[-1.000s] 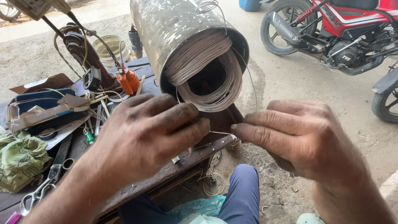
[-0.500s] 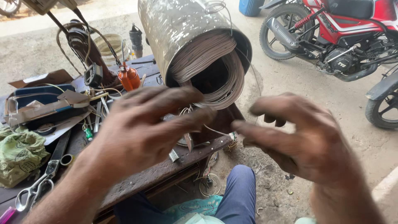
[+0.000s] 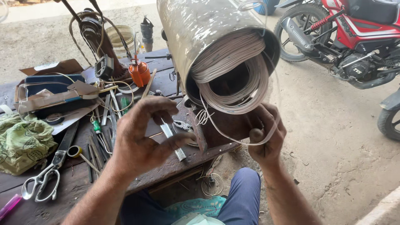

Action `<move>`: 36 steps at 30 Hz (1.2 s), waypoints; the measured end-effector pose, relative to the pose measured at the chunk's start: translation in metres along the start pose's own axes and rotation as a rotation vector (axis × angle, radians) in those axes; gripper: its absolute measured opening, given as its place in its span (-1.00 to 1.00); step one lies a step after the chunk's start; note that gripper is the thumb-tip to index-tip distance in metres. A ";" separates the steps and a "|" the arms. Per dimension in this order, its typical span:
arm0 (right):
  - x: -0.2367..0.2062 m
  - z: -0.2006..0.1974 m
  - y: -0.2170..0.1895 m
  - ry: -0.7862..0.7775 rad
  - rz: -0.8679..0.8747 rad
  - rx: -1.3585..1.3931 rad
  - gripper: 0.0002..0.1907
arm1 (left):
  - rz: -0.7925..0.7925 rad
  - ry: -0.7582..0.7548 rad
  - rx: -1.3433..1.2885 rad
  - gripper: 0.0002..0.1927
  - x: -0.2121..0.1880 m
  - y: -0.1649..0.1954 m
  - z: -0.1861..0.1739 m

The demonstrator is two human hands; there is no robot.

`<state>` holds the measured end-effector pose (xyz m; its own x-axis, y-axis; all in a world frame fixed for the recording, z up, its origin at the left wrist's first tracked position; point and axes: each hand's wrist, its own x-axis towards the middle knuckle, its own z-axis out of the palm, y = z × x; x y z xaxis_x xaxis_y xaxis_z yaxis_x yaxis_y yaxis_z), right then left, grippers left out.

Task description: The person winds white insulated wire onto a cylindrical metal core mounted on a wooden stand. They pull wire from a spool, loop it around the core, and use a wooden stick to press and align the layers. The person repeatedly adjusts the wire and the core to maintain even winding.

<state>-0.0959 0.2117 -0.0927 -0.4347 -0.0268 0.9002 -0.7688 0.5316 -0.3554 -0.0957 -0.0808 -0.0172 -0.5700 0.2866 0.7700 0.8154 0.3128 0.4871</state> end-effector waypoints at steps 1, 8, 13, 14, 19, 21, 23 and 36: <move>-0.003 0.001 0.008 0.011 -0.009 -0.008 -0.46 | -0.030 0.019 -0.065 -0.46 0.000 -0.008 0.000; 0.022 -0.031 0.090 0.007 0.158 -0.079 -0.66 | -0.150 0.215 0.099 -0.74 -0.009 -0.048 -0.018; 0.040 -0.067 0.106 0.290 0.696 -0.085 -0.81 | -0.056 0.279 0.530 -0.63 -0.018 -0.052 -0.026; 0.036 -0.072 0.100 0.384 0.744 -0.021 -0.83 | -0.063 0.269 0.553 -0.60 -0.023 -0.049 -0.023; 0.014 -0.064 0.054 0.363 0.493 0.072 -0.90 | 0.027 0.180 0.530 -0.39 -0.055 -0.014 0.019; 0.016 -0.057 0.031 0.353 0.376 0.118 -0.91 | 0.043 0.107 0.530 -0.43 -0.057 0.002 0.033; 0.024 -0.047 0.005 0.365 0.287 0.152 -0.94 | 0.098 0.059 0.483 -0.46 -0.051 0.020 0.045; 0.114 0.016 -0.073 -0.485 -0.257 -0.325 -0.31 | 0.178 0.073 0.374 -0.70 0.028 0.031 -0.018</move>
<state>-0.0970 0.1560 0.0315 -0.4767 -0.5273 0.7034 -0.7283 0.6849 0.0198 -0.0845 -0.0794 0.0268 -0.4040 0.3049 0.8624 0.7997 0.5754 0.1711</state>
